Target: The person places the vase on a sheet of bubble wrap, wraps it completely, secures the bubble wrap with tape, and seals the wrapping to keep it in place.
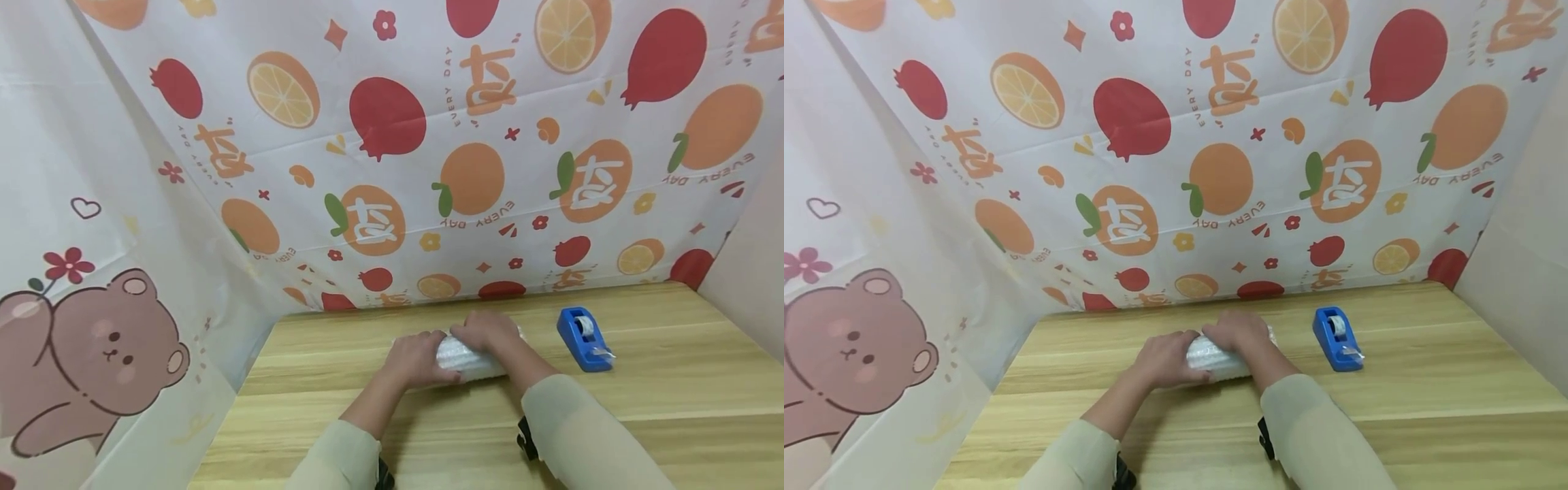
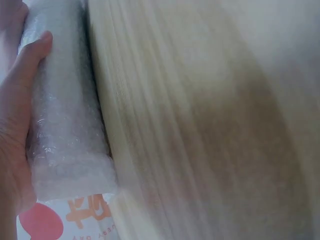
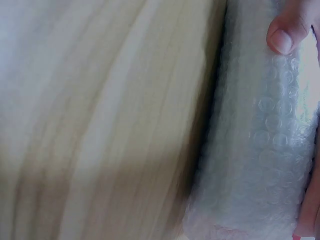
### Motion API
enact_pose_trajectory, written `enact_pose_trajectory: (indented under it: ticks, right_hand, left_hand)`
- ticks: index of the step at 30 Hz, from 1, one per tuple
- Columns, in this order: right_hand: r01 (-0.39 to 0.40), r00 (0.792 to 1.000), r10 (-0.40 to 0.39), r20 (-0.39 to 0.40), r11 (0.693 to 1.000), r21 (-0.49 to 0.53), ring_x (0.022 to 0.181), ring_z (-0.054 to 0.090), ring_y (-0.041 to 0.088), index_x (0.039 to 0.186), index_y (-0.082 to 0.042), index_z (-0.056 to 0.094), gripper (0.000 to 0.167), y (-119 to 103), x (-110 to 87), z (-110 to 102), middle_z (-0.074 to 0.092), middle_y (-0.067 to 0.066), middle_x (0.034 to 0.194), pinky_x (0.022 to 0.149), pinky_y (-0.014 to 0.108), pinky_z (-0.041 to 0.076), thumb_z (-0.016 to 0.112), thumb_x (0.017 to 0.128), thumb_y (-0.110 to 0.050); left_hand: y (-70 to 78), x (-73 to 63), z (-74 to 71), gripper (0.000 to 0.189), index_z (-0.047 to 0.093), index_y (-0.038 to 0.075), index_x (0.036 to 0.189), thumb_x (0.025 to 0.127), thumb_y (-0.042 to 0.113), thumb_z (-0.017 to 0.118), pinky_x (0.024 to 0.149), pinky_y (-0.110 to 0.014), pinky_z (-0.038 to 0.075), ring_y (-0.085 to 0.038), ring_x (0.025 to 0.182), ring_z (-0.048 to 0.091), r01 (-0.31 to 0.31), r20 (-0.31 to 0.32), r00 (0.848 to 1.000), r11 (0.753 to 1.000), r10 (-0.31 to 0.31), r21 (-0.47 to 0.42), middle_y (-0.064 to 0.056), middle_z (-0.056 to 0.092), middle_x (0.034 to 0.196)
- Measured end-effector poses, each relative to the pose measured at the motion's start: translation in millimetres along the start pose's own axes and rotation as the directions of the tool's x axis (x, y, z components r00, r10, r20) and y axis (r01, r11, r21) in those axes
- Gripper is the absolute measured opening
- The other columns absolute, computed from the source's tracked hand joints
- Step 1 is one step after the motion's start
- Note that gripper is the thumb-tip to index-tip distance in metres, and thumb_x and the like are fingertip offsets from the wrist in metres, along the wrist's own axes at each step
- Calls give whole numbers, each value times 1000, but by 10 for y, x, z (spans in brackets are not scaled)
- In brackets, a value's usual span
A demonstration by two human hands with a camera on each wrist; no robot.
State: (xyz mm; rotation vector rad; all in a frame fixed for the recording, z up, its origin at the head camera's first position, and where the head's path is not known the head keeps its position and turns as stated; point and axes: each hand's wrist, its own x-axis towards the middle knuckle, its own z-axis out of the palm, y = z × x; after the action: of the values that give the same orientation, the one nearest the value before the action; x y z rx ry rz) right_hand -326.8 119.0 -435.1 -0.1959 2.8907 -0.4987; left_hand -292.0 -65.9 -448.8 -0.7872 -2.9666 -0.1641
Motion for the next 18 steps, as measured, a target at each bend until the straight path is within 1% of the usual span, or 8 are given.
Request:
enact_pose_trajectory:
  ticks: [2, 8, 13, 18]
  right_hand:
    - [-6, 1000, 6, 10, 1000, 5, 73, 56, 22, 78, -20, 66, 46, 10, 22, -11, 62, 2, 81, 62, 37, 43, 44, 93, -58]
    - [-15, 999, 15, 43, 1000, 13, 80, 56, 23, 90, -19, 68, 45, 7, 66, -72, 63, 2, 90, 69, 42, 44, 45, 92, -58]
    - [-22, 997, 20, 69, 1000, 22, 82, 56, 24, 90, -19, 69, 44, 13, 99, -80, 63, 3, 91, 70, 42, 44, 46, 91, -57]
    - [-21, 996, 18, 91, 999, 32, 81, 57, 24, 89, -19, 68, 44, 27, 140, -95, 63, 3, 89, 69, 41, 44, 46, 92, -57]
  left_hand:
    - [-12, 22, -5, 74, 61, 23, 119, 68, 77, 66, 64, -32, 45, -10, 75, 56, 0, 11, 1000, 1000, 0, -8, 9, 65, 94]
    - [-61, 80, -31, 78, 60, 23, 120, 68, 81, 63, 68, -32, 46, -9, 79, 57, -4, 48, 999, 999, 6, -48, 10, 66, 96]
    - [-82, 106, -31, 81, 61, 24, 120, 67, 85, 60, 73, -33, 48, -10, 84, 60, 2, 75, 997, 998, 3, -67, 10, 67, 102]
    - [-90, 140, -69, 84, 60, 23, 126, 68, 85, 59, 78, -34, 50, -12, 91, 63, 14, 106, 994, 997, -6, -80, 8, 69, 109]
